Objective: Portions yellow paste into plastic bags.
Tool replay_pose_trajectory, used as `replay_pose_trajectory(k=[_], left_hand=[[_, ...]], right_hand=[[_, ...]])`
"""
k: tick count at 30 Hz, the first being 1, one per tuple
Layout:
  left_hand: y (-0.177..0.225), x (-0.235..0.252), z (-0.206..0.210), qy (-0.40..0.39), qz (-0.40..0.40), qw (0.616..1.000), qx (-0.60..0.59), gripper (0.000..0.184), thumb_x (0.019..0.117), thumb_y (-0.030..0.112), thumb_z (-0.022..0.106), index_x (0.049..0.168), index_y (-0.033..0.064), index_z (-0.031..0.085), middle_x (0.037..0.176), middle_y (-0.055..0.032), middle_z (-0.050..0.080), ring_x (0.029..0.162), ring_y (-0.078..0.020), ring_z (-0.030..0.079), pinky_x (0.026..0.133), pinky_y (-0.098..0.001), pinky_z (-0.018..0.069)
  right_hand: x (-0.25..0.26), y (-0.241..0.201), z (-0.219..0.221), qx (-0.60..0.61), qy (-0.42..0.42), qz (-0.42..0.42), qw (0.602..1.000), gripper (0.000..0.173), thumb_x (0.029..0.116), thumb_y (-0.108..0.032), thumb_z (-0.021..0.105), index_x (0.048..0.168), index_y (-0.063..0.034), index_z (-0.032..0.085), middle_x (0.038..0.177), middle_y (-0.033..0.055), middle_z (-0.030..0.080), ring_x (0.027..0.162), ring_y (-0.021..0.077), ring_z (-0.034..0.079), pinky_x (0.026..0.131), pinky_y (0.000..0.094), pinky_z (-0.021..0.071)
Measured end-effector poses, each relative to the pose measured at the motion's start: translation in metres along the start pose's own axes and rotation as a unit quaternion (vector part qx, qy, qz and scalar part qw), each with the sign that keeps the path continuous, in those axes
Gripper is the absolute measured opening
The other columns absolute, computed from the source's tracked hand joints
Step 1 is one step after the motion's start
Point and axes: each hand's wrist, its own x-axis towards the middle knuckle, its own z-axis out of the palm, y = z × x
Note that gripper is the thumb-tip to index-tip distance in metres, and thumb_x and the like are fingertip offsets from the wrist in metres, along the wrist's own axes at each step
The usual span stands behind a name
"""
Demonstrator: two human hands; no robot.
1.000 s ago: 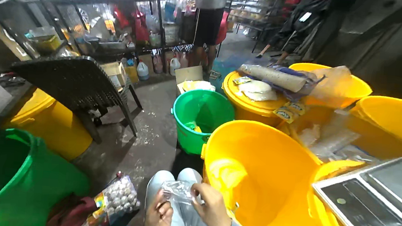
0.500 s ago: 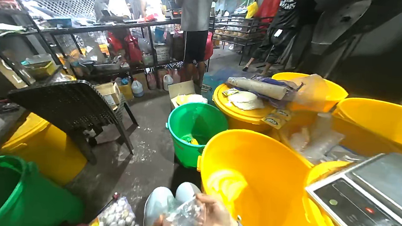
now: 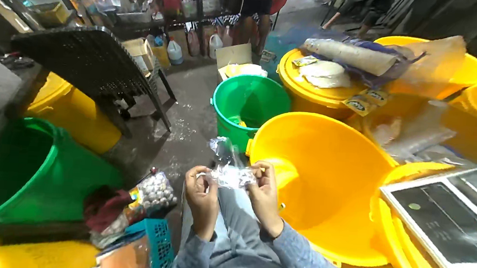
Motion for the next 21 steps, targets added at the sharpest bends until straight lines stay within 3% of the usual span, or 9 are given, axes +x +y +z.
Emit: replay_pose_trajectory(k=[3,6,9,11,12,15,18,20,21], left_hand=[[-0.015,-0.008,-0.008,0.039,0.12,0.988,0.09,0.032,0.0856,-0.001,0.067,0.114,0.0065,0.053,0.112,0.0004,0.057,0.087,0.0036,0.059,0.073,-0.0123,0.054],[-0.015,-0.009,-0.021,0.008,0.198,0.954,0.226,0.018,0.0874,0.006,0.066,0.098,0.0103,0.053,0.105,-0.0049,0.053,0.092,-0.0033,0.056,0.081,-0.0113,0.049],[-0.007,-0.012,-0.029,-0.07,0.168,0.929,0.323,0.012,0.0794,0.005,0.07,0.09,0.0016,0.065,0.086,-0.0094,0.065,0.073,-0.0085,0.062,0.068,-0.0157,0.0519],[-0.002,-0.015,-0.031,-0.118,0.059,0.923,0.361,0.015,0.0766,0.009,0.074,0.09,0.0018,0.071,0.075,-0.0053,0.07,0.06,-0.0083,0.065,0.056,-0.0223,0.0546],[0.003,-0.015,-0.033,-0.146,-0.025,0.925,0.35,0.016,0.0791,0.011,0.075,0.092,0.003,0.073,0.075,-0.0033,0.072,0.06,-0.0074,0.067,0.057,-0.0244,0.0565],[0.005,-0.006,-0.041,-0.167,-0.302,0.935,0.084,0.008,0.0905,0.001,0.068,0.098,0.0018,0.071,0.073,0.0025,0.07,0.051,-0.0004,0.058,0.049,-0.0169,0.0497],[-0.006,-0.007,-0.042,-0.064,-0.453,0.844,-0.279,0.032,0.1018,0.006,0.039,0.091,0.0135,0.067,0.064,0.0072,0.06,0.046,0.0026,0.048,0.046,-0.0129,0.0426],[-0.008,-0.008,-0.031,0.006,-0.498,0.775,-0.388,0.048,0.1053,0.021,0.026,0.077,0.0176,0.064,0.052,0.0094,0.052,0.041,0.0011,0.047,0.042,-0.0141,0.041],[-0.011,-0.008,-0.025,0.019,-0.51,0.768,-0.388,0.052,0.1059,0.025,0.023,0.073,0.0174,0.062,0.049,0.0087,0.05,0.038,0.0004,0.044,0.039,-0.0145,0.0378]], right_hand=[[0.003,0.014,-0.015,-0.148,0.019,-0.114,0.982,0.022,0.0924,-0.004,0.065,0.111,-0.0026,0.053,0.104,0.0016,0.06,0.091,0.002,0.061,0.08,0.0183,0.0552],[0.009,0.013,-0.032,-0.329,-0.012,-0.233,0.915,0.013,0.0898,-0.013,0.065,0.083,-0.0059,0.057,0.079,0.0072,0.06,0.078,0.0117,0.06,0.074,0.0218,0.0514],[0.01,0.013,-0.034,-0.354,-0.003,-0.234,0.906,0.029,0.0861,-0.011,0.063,0.062,-0.0058,0.048,0.061,0.0056,0.047,0.062,0.0139,0.049,0.063,0.0238,0.0425],[0.007,0.016,-0.036,-0.33,0.014,-0.2,0.922,0.028,0.0847,-0.009,0.063,0.063,-0.0062,0.046,0.06,0.0025,0.044,0.06,0.0095,0.046,0.062,0.0215,0.0402],[0.004,0.019,-0.036,-0.328,0.022,-0.189,0.925,0.025,0.0847,-0.009,0.064,0.066,-0.0065,0.048,0.061,0.0015,0.046,0.06,0.0083,0.046,0.062,0.0213,0.0407],[-0.002,0.02,-0.039,-0.411,0.0,-0.193,0.891,0.011,0.0872,-0.012,0.065,0.081,-0.003,0.063,0.068,0.0054,0.06,0.064,0.014,0.058,0.065,0.028,0.0509],[-0.008,0.022,-0.037,-0.448,-0.077,-0.189,0.871,0.012,0.0847,-0.01,0.07,0.092,-0.0011,0.071,0.079,0.008,0.071,0.071,0.0169,0.068,0.068,0.0307,0.0587],[-0.014,0.021,-0.031,-0.385,-0.101,-0.114,0.91,0.013,0.0853,-0.008,0.07,0.095,-0.0004,0.073,0.082,0.0067,0.072,0.071,0.0106,0.068,0.068,0.0242,0.0588],[-0.013,0.016,-0.027,-0.316,-0.099,-0.025,0.943,0.012,0.0863,-0.007,0.07,0.095,0.0003,0.074,0.081,0.0046,0.072,0.069,0.006,0.066,0.066,0.0205,0.057]])
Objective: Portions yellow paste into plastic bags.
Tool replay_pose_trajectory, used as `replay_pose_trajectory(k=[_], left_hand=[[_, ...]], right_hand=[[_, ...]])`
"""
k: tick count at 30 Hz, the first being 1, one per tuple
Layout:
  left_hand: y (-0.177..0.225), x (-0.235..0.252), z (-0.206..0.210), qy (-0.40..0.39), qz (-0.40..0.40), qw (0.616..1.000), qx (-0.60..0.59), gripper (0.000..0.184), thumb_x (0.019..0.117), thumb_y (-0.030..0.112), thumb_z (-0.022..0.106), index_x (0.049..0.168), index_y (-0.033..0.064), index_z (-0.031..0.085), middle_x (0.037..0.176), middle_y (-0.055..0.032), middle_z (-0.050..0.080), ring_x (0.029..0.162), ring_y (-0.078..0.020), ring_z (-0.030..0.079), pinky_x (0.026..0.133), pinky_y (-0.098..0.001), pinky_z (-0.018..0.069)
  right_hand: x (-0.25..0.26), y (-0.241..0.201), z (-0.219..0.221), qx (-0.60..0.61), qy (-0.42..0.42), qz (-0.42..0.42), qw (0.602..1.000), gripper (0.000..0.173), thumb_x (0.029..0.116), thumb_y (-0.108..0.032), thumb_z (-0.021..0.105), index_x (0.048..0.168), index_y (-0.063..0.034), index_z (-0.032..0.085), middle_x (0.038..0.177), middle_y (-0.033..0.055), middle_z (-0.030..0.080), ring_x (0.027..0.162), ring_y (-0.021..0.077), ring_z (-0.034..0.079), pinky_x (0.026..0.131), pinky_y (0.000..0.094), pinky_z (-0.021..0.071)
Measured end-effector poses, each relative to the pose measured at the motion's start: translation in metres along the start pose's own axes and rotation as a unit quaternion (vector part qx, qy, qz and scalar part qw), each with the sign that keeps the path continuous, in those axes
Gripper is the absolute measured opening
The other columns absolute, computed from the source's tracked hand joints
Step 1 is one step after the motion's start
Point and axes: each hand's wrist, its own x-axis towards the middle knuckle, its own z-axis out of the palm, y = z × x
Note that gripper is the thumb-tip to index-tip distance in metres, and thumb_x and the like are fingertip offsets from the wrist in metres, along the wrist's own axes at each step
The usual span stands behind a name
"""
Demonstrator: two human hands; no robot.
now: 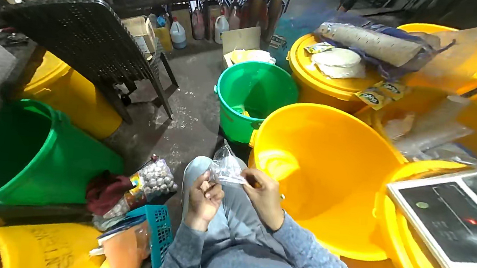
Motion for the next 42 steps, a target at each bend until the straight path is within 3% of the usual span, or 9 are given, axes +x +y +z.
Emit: replay_pose_trajectory(k=[2,6,8,13,21,26,31,37,42], left_hand=[[-0.004,0.007,-0.003,0.017,0.003,0.997,0.08,0.047,0.1068,0.023,0.024,0.078,0.015,0.06,0.056,0.0057,0.053,0.04,-0.0003,0.042,0.04,-0.0149,0.0356],[0.002,0.009,-0.021,-0.078,-0.012,0.98,0.182,0.045,0.1031,0.019,0.029,0.078,0.0198,0.066,0.068,0.0076,0.064,0.054,-0.001,0.055,0.052,-0.0185,0.0461],[0.001,0.004,-0.018,-0.127,0.005,0.987,0.101,0.054,0.1067,0.03,0.023,0.076,0.023,0.067,0.061,0.0094,0.06,0.053,-0.002,0.054,0.051,-0.0198,0.0452],[0.007,0.005,-0.027,-0.308,-0.032,0.935,0.176,0.026,0.0881,0.05,0.07,0.08,0.0272,0.078,0.071,0.0127,0.071,0.06,0.0046,0.063,0.055,-0.0126,0.0499],[0.062,0.004,-0.014,-0.357,0.189,0.788,0.464,0.039,0.0848,0.032,0.079,0.115,0.0143,0.062,0.102,0.014,0.065,0.095,0.0043,0.061,0.086,-0.0197,0.0526],[0.02,-0.001,0.005,-0.111,0.422,0.787,0.436,0.023,0.0818,-0.003,0.066,0.103,0.0023,0.063,0.112,0.0021,0.064,0.102,-0.0019,0.063,0.086,-0.0216,0.0566],[-0.009,-0.002,0.005,0.004,0.592,0.681,0.43,0.017,0.0919,0.003,0.066,0.103,0.0112,0.055,0.097,0.0056,0.058,0.085,0.0051,0.059,0.077,-0.0125,0.0531],[0.003,-0.007,-0.003,0.076,0.642,0.492,0.583,0.011,0.0938,0.019,0.062,0.092,0.0081,0.059,0.067,0.0004,0.055,0.062,-0.0061,0.054,0.065,-0.0181,0.0485],[0.0,-0.008,0.005,0.046,0.567,0.51,0.645,0.028,0.1012,0.011,0.049,0.117,0.0054,0.072,0.097,-0.0087,0.074,0.093,-0.0148,0.07,0.088,-0.0285,0.0561]], right_hand=[[0.012,-0.015,-0.008,0.233,-0.056,0.218,0.946,0.008,0.0935,-0.004,0.066,0.093,-0.0013,0.073,0.071,-0.001,0.069,0.056,0.0012,0.059,0.053,0.0172,0.0516],[0.022,-0.013,-0.023,0.604,-0.15,0.451,0.64,0.029,0.1039,-0.021,0.043,0.089,-0.0125,0.067,0.064,-0.0041,0.06,0.05,0.0014,0.051,0.05,0.0177,0.0456],[0.018,-0.005,-0.023,0.648,-0.169,0.434,0.603,0.033,0.1023,-0.027,0.045,0.087,-0.0126,0.07,0.065,-0.0034,0.062,0.053,0.0023,0.054,0.054,0.0189,0.0471],[0.023,-0.015,-0.025,0.698,-0.089,0.385,0.597,0.025,0.0942,-0.024,0.055,0.086,-0.0107,0.074,0.082,0.0062,0.074,0.076,0.0146,0.073,0.073,0.0315,0.0611],[0.03,0.009,-0.038,0.477,-0.312,0.086,0.817,0.024,0.0924,-0.034,0.07,0.11,-0.0193,0.067,0.099,-0.0101,0.07,0.09,-0.0007,0.065,0.081,0.0205,0.0535],[0.013,-0.017,-0.011,0.378,-0.124,0.052,0.916,0.033,0.082,0.0,0.066,0.108,-0.0157,0.054,0.1,-0.0105,0.065,0.092,-0.0007,0.064,0.082,0.0204,0.0563],[0.008,-0.023,0.016,0.27,0.146,-0.032,0.951,0.032,0.0951,-0.006,0.067,0.119,-0.0195,0.051,0.108,-0.0091,0.061,0.078,-0.0024,0.062,0.064,0.0146,0.0562],[0.014,-0.003,-0.009,-0.075,0.124,-0.237,0.961,0.026,0.091,-0.013,0.061,0.068,-0.009,0.049,0.064,0.0046,0.05,0.066,0.0142,0.052,0.067,0.0239,0.0454],[0.009,-0.004,-0.002,-0.028,0.177,-0.204,0.962,0.036,0.0921,-0.011,0.065,0.064,-0.009,0.042,0.059,0.0026,0.044,0.061,0.0111,0.048,0.072,0.0254,0.0446]])
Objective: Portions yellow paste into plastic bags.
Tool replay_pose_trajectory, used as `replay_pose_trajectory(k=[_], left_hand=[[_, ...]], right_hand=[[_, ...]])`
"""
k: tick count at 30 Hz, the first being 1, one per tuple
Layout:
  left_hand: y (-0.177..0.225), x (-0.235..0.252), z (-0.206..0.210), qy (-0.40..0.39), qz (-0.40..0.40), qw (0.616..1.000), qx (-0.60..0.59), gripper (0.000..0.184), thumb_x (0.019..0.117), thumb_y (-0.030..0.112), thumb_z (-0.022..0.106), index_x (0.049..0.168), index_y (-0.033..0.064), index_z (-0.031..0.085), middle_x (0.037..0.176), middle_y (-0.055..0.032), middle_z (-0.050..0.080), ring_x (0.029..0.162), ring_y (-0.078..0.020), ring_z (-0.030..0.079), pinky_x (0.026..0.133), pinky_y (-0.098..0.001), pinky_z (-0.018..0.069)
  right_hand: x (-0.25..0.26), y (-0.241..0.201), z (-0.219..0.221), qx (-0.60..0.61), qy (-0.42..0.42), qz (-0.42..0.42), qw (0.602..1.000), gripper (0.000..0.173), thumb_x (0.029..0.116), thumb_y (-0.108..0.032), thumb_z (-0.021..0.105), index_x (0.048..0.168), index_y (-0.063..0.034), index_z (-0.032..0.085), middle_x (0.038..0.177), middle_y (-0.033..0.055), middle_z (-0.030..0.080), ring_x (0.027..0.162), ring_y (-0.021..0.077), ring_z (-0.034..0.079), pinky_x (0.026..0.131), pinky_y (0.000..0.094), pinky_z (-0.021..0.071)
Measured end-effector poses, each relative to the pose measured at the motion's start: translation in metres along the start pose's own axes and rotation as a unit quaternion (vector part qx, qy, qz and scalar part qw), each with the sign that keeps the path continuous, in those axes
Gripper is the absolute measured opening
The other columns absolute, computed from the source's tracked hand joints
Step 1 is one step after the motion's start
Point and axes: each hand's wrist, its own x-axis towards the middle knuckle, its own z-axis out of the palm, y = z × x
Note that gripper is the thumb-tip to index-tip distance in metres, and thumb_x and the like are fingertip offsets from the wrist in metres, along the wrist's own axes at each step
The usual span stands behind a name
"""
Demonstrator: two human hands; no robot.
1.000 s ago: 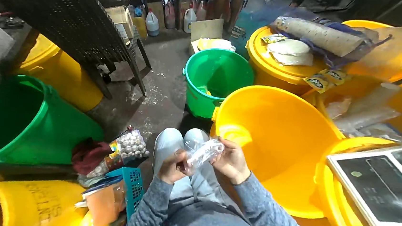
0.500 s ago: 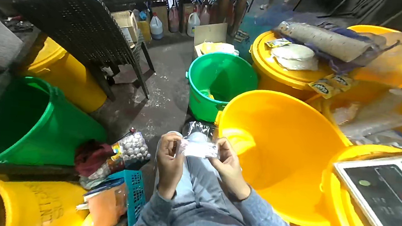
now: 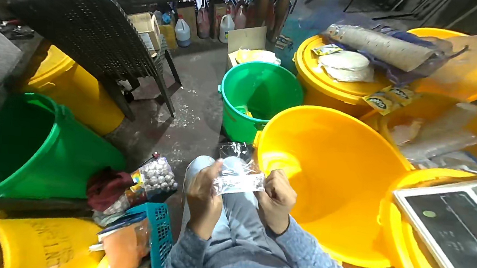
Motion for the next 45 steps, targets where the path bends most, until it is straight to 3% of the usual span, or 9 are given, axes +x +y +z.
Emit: replay_pose_trajectory(k=[8,15,21,24,27,30,35,40,45], left_hand=[[-0.008,-0.003,-0.012,-0.095,-0.029,0.984,-0.15,0.062,0.0771,0.021,0.077,0.133,-0.0016,0.064,0.125,-0.0177,0.065,0.116,-0.0181,0.06,0.098,-0.0279,0.0502],[-0.002,-0.01,-0.021,-0.101,-0.174,0.978,-0.048,0.029,0.0777,0.016,0.08,0.102,0.002,0.072,0.089,-0.0046,0.072,0.063,-0.003,0.062,0.056,-0.0189,0.0509],[-0.016,-0.008,-0.02,-0.097,-0.481,0.664,-0.564,0.03,0.0997,0.004,0.042,0.092,0.0133,0.07,0.063,0.0077,0.061,0.045,0.0021,0.047,0.044,-0.0137,0.0421],[-0.01,-0.005,-0.006,-0.045,-0.541,0.553,-0.633,0.048,0.1039,0.018,0.025,0.075,0.0194,0.064,0.05,0.0106,0.051,0.038,0.0023,0.042,0.04,-0.0137,0.036],[-0.019,-0.013,0.005,-0.111,-0.531,0.61,-0.578,0.039,0.1001,0.014,0.031,0.079,0.0162,0.064,0.065,0.0051,0.062,0.048,0.0001,0.049,0.044,-0.0155,0.0393],[-0.032,-0.023,0.005,-0.192,-0.473,0.597,-0.619,0.02,0.0899,0.025,0.061,0.077,0.022,0.076,0.07,0.0065,0.069,0.058,-0.0014,0.061,0.054,-0.0191,0.0506],[-0.029,-0.028,0.002,-0.189,-0.366,0.443,-0.796,0.022,0.0897,0.036,0.07,0.088,0.0178,0.081,0.074,0.0038,0.074,0.064,-0.0055,0.069,0.061,-0.0224,0.0575],[-0.051,0.001,0.003,-0.398,-0.214,0.615,-0.646,0.04,0.0931,0.061,0.059,0.097,0.0256,0.078,0.076,0.0177,0.07,0.063,0.0102,0.059,0.058,-0.0095,0.0469],[-0.047,0.024,-0.011,-0.299,-0.143,0.789,-0.517,0.049,0.0826,0.024,0.077,0.121,0.0003,0.057,0.115,0.0039,0.064,0.108,-0.0035,0.062,0.095,-0.0259,0.0529]], right_hand=[[0.0,0.01,-0.007,0.016,-0.001,0.086,0.996,0.02,0.0925,-0.017,0.07,0.083,-0.0106,0.053,0.076,-0.0006,0.057,0.078,0.0033,0.059,0.076,0.0171,0.049],[0.007,0.007,-0.008,0.006,-0.036,0.123,0.992,0.012,0.085,-0.007,0.068,0.083,-0.0007,0.059,0.073,0.0015,0.058,0.067,-0.0016,0.055,0.066,0.0114,0.0473],[-0.01,0.009,-0.009,-0.086,-0.179,0.005,0.98,0.014,0.0892,-0.011,0.068,0.098,-0.0015,0.073,0.083,0.0092,0.073,0.072,0.0167,0.07,0.068,0.0301,0.0593],[-0.016,-0.001,-0.002,0.019,-0.2,0.148,0.968,0.014,0.0898,-0.008,0.067,0.097,-0.0011,0.077,0.087,0.005,0.075,0.071,0.006,0.068,0.068,0.0194,0.0575],[0.018,-0.017,-0.006,0.307,-0.198,0.537,0.76,0.017,0.1004,-0.005,0.055,0.093,-0.0039,0.07,0.07,-0.0028,0.067,0.051,0.0004,0.055,0.049,0.0162,0.0476],[0.022,-0.004,-0.013,0.545,-0.211,0.646,0.492,0.023,0.1001,-0.021,0.05,0.091,-0.0155,0.07,0.065,-0.0068,0.06,0.05,-0.0005,0.049,0.049,0.0169,0.0423],[0.013,0.013,-0.019,0.613,-0.246,0.556,0.504,0.018,0.0918,-0.03,0.067,0.085,-0.0172,0.079,0.083,-0.0016,0.075,0.075,0.0052,0.071,0.071,0.0245,0.0594],[0.025,0.01,-0.017,0.658,-0.169,0.497,0.54,0.02,0.0895,-0.031,0.066,0.078,-0.0171,0.075,0.075,-0.0058,0.067,0.072,0.0047,0.064,0.071,0.0233,0.054],[0.025,0.015,-0.017,0.52,-0.254,0.28,0.766,0.033,0.0913,-0.034,0.068,0.12,-0.0175,0.064,0.117,-0.0095,0.062,0.106,0.002,0.059,0.091,0.0219,0.0511]])
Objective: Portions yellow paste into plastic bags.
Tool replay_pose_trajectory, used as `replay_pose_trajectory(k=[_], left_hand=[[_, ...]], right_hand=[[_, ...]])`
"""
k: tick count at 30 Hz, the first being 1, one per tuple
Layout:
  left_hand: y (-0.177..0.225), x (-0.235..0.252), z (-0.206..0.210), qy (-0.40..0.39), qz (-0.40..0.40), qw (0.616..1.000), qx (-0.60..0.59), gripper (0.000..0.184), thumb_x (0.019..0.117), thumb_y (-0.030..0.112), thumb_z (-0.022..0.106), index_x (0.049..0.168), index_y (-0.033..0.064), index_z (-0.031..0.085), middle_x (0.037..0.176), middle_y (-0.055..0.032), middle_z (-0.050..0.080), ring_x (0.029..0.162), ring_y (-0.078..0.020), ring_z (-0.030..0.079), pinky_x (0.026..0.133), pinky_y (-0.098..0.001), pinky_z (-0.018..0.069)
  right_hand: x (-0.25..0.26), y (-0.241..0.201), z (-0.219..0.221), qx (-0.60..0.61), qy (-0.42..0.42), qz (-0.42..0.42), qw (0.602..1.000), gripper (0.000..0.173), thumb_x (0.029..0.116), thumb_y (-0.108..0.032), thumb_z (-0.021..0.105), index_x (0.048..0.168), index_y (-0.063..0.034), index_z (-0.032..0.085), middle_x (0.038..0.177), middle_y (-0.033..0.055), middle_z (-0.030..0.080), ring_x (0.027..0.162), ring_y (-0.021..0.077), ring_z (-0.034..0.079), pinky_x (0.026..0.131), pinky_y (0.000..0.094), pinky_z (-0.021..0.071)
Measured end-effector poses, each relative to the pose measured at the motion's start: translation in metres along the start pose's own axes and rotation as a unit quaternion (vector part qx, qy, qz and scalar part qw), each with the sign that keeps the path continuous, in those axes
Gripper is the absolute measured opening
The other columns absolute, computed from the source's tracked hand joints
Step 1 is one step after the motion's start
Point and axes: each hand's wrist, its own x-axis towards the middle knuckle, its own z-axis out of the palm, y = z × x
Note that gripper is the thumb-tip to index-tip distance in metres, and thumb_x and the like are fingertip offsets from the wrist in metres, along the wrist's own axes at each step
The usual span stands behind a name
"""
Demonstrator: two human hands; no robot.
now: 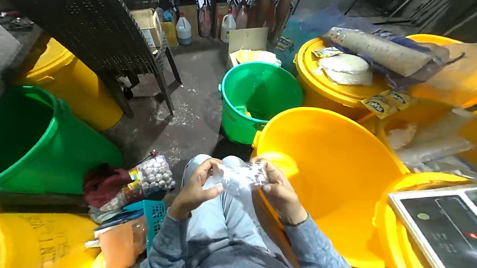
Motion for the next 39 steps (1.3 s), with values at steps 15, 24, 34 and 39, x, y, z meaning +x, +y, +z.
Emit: replay_pose_trajectory(k=[15,24,34,39], left_hand=[[-0.012,0.011,0.06,0.443,0.202,0.853,0.191,0.017,0.0927,-0.003,0.057,0.102,0.0091,0.05,0.077,0.0133,0.049,0.064,0.0087,0.047,0.06,-0.009,0.0436],[-0.013,-0.004,0.063,0.345,0.224,0.802,0.433,0.031,0.1096,0.022,0.037,0.129,0.0036,0.052,0.106,-0.0054,0.064,0.099,0.0002,0.062,0.093,-0.0179,0.051],[-0.028,-0.02,0.076,0.343,0.209,0.825,0.398,0.051,0.0945,0.019,0.066,0.139,-0.0013,0.054,0.129,-0.0135,0.063,0.121,-0.0111,0.057,0.107,-0.024,0.0425],[-0.039,-0.049,0.083,0.243,0.116,0.886,0.379,0.086,0.0892,0.059,0.069,0.147,-0.001,0.046,0.142,-0.019,0.056,0.13,-0.0194,0.055,0.108,-0.0335,0.0459]], right_hand=[[0.005,0.027,0.043,-0.192,0.203,-0.14,0.95,0.035,0.0938,-0.016,0.069,0.126,-0.0168,0.057,0.107,-0.0096,0.065,0.098,0.0004,0.062,0.089,0.0206,0.0531],[0.009,0.032,0.043,-0.236,0.3,-0.163,0.91,0.015,0.0924,-0.006,0.062,0.105,-0.0139,0.058,0.106,-0.0069,0.058,0.099,-0.0005,0.059,0.087,0.0169,0.0527],[0.008,0.023,0.033,-0.204,0.289,-0.185,0.917,0.032,0.0903,0.003,0.067,0.111,-0.0181,0.054,0.094,-0.011,0.069,0.082,-0.001,0.067,0.076,0.0178,0.0584],[0.009,0.006,0.019,-0.146,0.288,-0.148,0.935,0.02,0.0961,0.0,0.063,0.112,-0.013,0.064,0.101,-0.0012,0.076,0.093,0.0095,0.073,0.087,0.0283,0.0612]])
